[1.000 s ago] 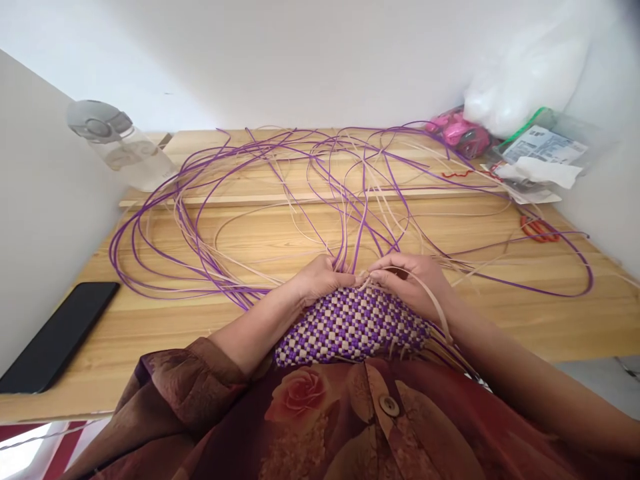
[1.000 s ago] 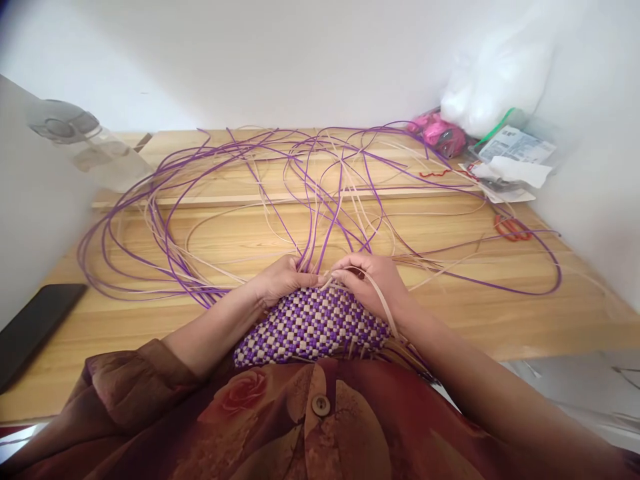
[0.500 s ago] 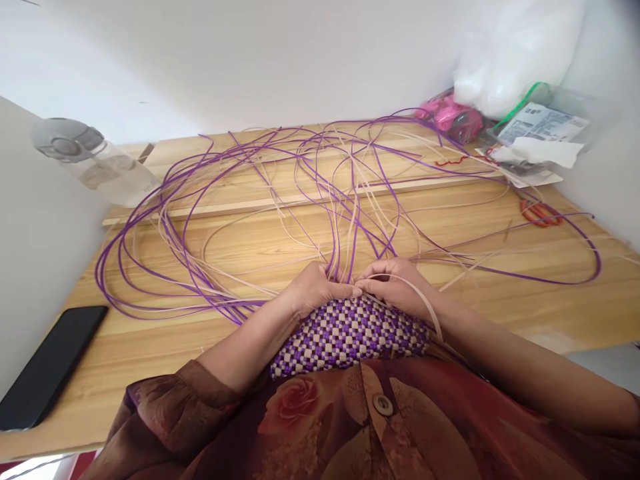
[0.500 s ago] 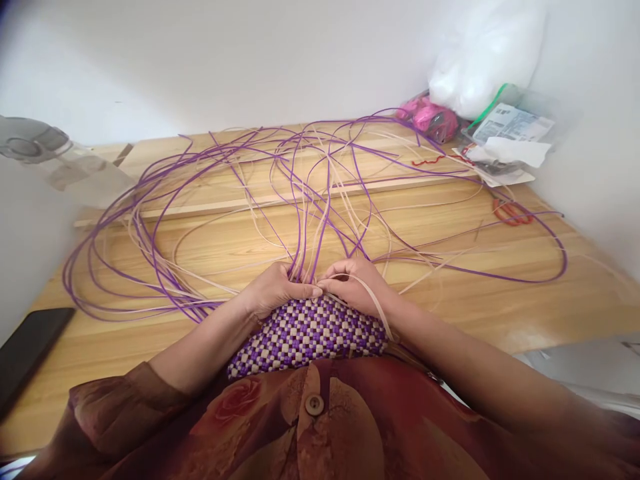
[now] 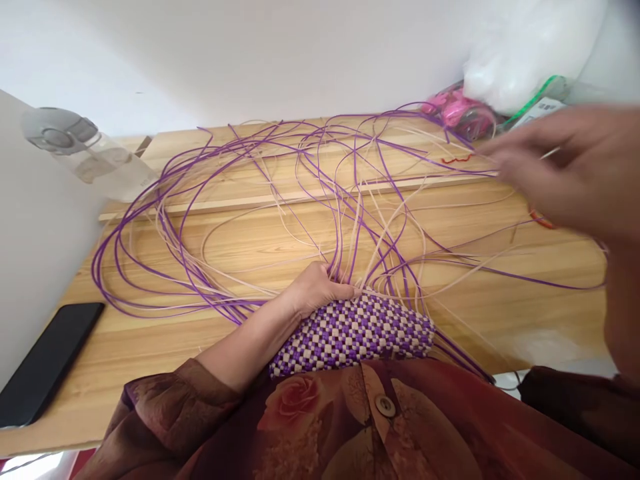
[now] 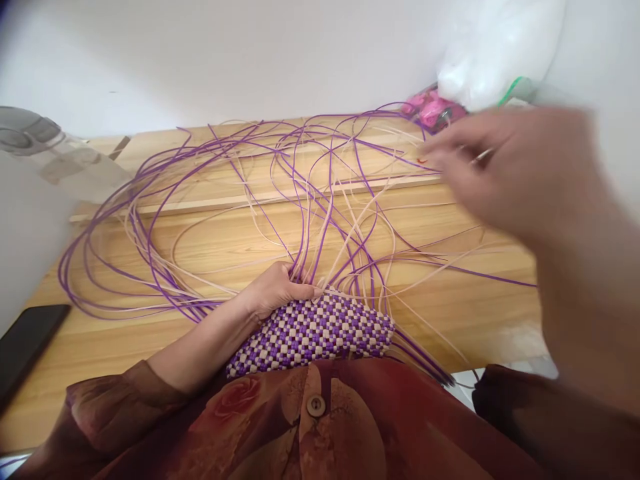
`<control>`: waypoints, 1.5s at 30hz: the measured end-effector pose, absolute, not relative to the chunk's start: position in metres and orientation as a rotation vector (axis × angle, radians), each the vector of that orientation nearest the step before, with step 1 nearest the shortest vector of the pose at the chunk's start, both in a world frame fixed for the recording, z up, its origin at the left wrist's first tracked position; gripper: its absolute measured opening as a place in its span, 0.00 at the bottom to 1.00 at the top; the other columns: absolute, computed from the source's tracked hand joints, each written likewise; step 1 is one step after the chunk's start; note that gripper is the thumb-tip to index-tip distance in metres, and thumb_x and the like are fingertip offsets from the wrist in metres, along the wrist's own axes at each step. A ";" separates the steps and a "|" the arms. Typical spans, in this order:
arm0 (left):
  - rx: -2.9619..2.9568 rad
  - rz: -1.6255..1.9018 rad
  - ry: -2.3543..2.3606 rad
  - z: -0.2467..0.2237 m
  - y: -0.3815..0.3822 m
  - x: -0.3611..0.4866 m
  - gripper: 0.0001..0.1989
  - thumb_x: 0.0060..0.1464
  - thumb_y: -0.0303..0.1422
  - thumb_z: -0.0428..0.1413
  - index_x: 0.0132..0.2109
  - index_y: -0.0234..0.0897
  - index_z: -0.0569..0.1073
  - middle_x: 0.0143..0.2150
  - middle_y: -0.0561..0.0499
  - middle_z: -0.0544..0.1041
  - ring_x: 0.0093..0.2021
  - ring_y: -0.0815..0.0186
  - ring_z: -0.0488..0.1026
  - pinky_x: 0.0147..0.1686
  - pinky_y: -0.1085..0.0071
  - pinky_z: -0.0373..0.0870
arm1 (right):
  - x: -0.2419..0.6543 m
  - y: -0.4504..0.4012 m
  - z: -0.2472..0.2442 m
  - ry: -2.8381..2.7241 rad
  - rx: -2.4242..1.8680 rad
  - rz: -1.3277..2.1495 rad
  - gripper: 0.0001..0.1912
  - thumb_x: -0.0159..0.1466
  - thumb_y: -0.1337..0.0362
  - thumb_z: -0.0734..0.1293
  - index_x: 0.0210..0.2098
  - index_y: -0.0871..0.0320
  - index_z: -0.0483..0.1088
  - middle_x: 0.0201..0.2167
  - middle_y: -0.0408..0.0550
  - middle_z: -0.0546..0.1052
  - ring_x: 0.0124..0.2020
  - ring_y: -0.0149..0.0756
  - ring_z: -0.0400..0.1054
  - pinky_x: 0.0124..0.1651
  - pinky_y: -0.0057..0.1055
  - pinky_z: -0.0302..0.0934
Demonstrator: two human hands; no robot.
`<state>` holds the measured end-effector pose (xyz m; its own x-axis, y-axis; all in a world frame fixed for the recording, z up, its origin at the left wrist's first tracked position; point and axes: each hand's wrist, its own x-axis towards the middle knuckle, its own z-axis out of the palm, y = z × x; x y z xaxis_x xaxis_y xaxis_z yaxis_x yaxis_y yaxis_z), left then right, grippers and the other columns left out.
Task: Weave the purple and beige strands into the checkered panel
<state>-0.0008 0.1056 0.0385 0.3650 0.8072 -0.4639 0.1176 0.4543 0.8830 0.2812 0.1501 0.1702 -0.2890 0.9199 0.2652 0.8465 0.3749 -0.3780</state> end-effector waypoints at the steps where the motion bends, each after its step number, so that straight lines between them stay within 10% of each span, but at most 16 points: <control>1: 1.023 0.566 1.112 0.038 0.106 -0.001 0.12 0.33 0.33 0.68 0.24 0.33 0.74 0.22 0.56 0.73 0.23 0.72 0.66 0.28 0.74 0.62 | 0.263 0.136 0.157 -2.336 -1.430 0.256 0.13 0.65 0.59 0.61 0.37 0.52 0.79 0.39 0.43 0.80 0.37 0.31 0.73 0.37 0.28 0.62; 5: 1.042 0.588 1.058 0.036 0.106 -0.003 0.12 0.34 0.33 0.68 0.26 0.33 0.75 0.23 0.56 0.72 0.24 0.73 0.65 0.28 0.75 0.61 | 0.206 0.111 0.085 -2.644 -1.085 0.591 0.12 0.63 0.64 0.65 0.43 0.58 0.76 0.44 0.50 0.78 0.49 0.41 0.71 0.49 0.35 0.63; 11: 0.988 0.591 0.954 0.032 0.107 -0.007 0.13 0.35 0.33 0.69 0.29 0.32 0.76 0.27 0.53 0.75 0.28 0.71 0.69 0.33 0.73 0.64 | 0.198 0.108 0.052 -2.362 -1.252 0.792 0.07 0.63 0.63 0.65 0.32 0.59 0.73 0.29 0.44 0.76 0.30 0.30 0.68 0.35 0.26 0.58; 19: 0.960 0.572 0.969 0.034 0.106 -0.004 0.16 0.32 0.33 0.70 0.31 0.33 0.78 0.29 0.52 0.77 0.30 0.69 0.71 0.37 0.71 0.66 | 0.191 0.104 0.048 -2.268 -1.267 0.793 0.08 0.62 0.64 0.66 0.29 0.59 0.73 0.26 0.43 0.75 0.29 0.30 0.66 0.34 0.27 0.56; 25: 0.985 0.591 1.086 0.039 0.105 -0.002 0.12 0.31 0.31 0.69 0.26 0.34 0.75 0.23 0.56 0.74 0.24 0.72 0.67 0.29 0.74 0.63 | 0.209 0.091 0.069 -2.256 -1.295 0.600 0.11 0.60 0.62 0.68 0.42 0.58 0.71 0.47 0.51 0.73 0.37 0.33 0.69 0.38 0.29 0.61; 31: 0.982 0.571 1.100 0.037 0.104 -0.003 0.13 0.31 0.32 0.69 0.27 0.32 0.76 0.25 0.53 0.75 0.25 0.71 0.69 0.30 0.73 0.64 | 0.225 0.073 0.096 -2.386 -1.428 1.065 0.10 0.64 0.61 0.63 0.28 0.56 0.71 0.25 0.42 0.73 0.27 0.30 0.65 0.32 0.28 0.57; 39: 1.040 0.591 0.989 0.037 0.104 -0.006 0.13 0.34 0.34 0.67 0.27 0.32 0.74 0.23 0.55 0.72 0.23 0.73 0.64 0.27 0.74 0.59 | 0.190 0.075 0.095 -1.818 -1.112 1.593 0.09 0.64 0.59 0.64 0.34 0.60 0.69 0.34 0.48 0.75 0.35 0.31 0.69 0.37 0.27 0.63; 45: 1.012 0.604 1.030 0.038 0.105 -0.005 0.16 0.29 0.34 0.70 0.26 0.31 0.74 0.23 0.55 0.71 0.23 0.73 0.63 0.27 0.73 0.58 | 0.187 0.086 0.072 -1.611 -1.354 1.585 0.11 0.61 0.57 0.67 0.33 0.59 0.65 0.21 0.41 0.72 0.21 0.25 0.64 0.24 0.22 0.60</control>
<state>-0.0055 0.1051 0.0375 0.4211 0.8092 -0.4097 0.0370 0.4360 0.8992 0.1872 0.0857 0.0718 -0.3793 0.8810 -0.2828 0.2969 -0.1736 -0.9390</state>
